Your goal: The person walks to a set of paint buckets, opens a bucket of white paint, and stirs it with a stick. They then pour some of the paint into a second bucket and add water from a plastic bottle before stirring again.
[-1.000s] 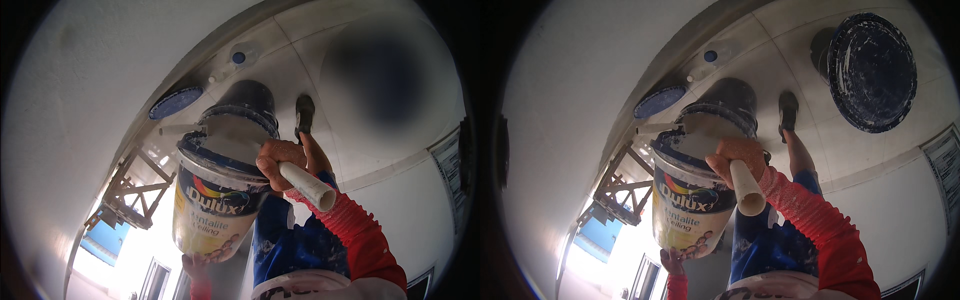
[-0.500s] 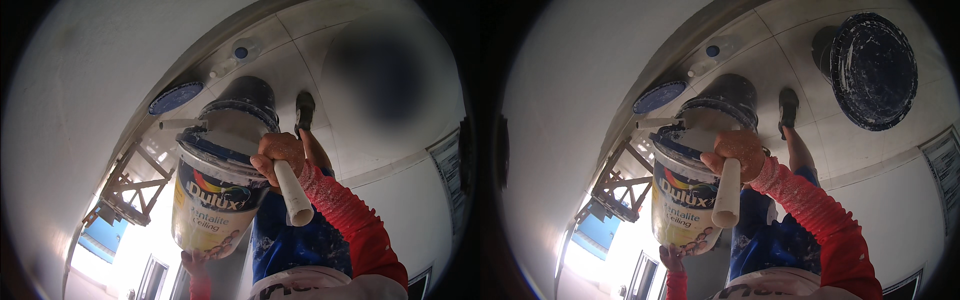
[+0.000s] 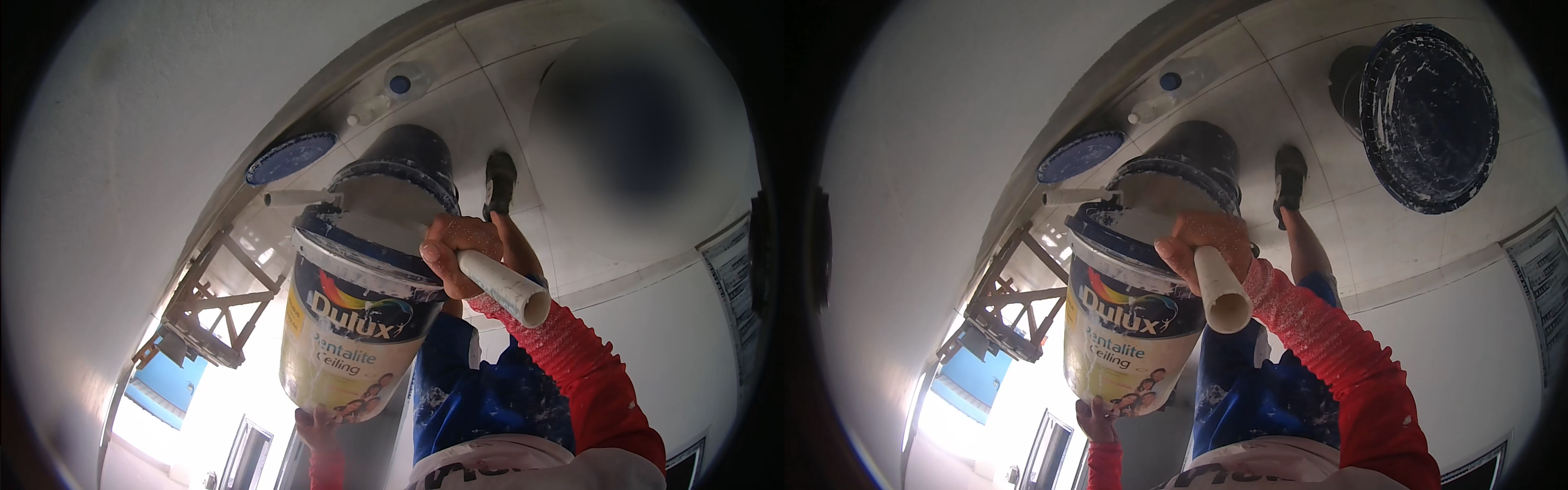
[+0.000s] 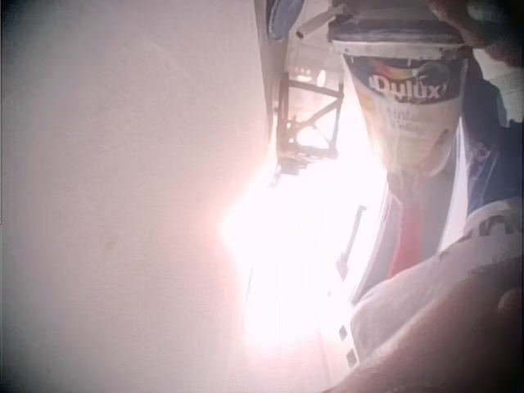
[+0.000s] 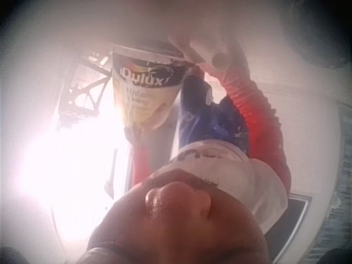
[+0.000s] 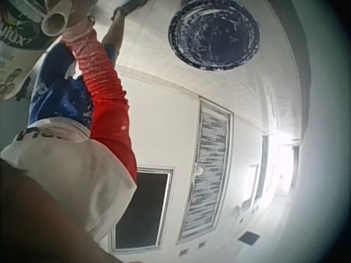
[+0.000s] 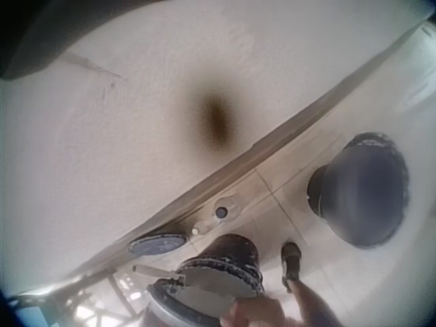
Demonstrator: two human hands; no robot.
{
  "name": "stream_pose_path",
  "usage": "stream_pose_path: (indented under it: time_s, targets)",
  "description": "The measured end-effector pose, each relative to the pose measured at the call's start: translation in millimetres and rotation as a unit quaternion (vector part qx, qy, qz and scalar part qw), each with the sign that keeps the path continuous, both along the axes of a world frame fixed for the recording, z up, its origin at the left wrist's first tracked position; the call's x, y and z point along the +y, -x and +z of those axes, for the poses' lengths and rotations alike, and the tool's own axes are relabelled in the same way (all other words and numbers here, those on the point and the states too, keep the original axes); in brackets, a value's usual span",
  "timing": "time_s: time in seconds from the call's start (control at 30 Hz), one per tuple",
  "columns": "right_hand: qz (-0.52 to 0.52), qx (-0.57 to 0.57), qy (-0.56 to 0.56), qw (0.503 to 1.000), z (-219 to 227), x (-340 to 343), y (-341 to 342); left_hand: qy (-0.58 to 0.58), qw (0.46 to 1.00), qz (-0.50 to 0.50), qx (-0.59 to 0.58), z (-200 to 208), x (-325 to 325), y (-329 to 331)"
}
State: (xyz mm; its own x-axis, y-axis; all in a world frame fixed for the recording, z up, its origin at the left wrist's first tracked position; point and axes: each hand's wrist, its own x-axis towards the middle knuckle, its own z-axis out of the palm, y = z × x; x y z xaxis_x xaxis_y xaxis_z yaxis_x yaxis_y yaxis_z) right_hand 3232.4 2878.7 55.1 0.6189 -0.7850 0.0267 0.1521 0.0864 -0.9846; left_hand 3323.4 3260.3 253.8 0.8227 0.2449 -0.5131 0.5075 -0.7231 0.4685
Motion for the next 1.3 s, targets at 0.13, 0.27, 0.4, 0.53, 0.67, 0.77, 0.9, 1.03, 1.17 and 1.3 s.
stream_pose_path:
  time_s: [0.13,0.27,0.4,0.53,0.67,0.77,0.9,1.03,1.17,1.3]
  targets:
    - [-0.017,-0.03,0.016,0.999,-4,4,-1,0.0,1.0,0.003,0.018,2,-11,-1]
    - [-0.007,-0.051,0.055,0.997,-8,-1,-1,-0.019,1.0,0.01,-0.006,-1,-18,2]
    - [0.042,-0.014,0.068,0.997,2,-5,8,-0.023,0.999,0.012,0.019,3,-3,-2]
    - [-0.006,-0.037,0.015,0.999,0,2,3,0.011,0.999,0.017,0.026,3,-13,-2]
    - [0.013,-0.056,0.058,0.997,-5,1,4,0.026,0.999,0.0,0.039,3,-11,-5]
    - [0.01,-0.036,0.072,0.997,0,5,3,0.011,0.999,-0.01,0.028,3,-11,-3]
    - [0.025,-0.065,0.125,0.99,7,3,-1,-0.002,0.999,-0.019,0.034,3,-4,-5]
    - [0.015,-0.065,0.045,0.997,8,5,-3,-0.002,1.0,-0.005,0.024,1,1,-3]
    - [0.0,-0.049,0.013,0.999,6,7,-1,0.016,1.0,0.01,0.021,-1,-1,-2]
    - [0.013,-0.026,0.052,0.998,5,4,3,0.008,1.0,-0.005,0.022,1,1,-1]
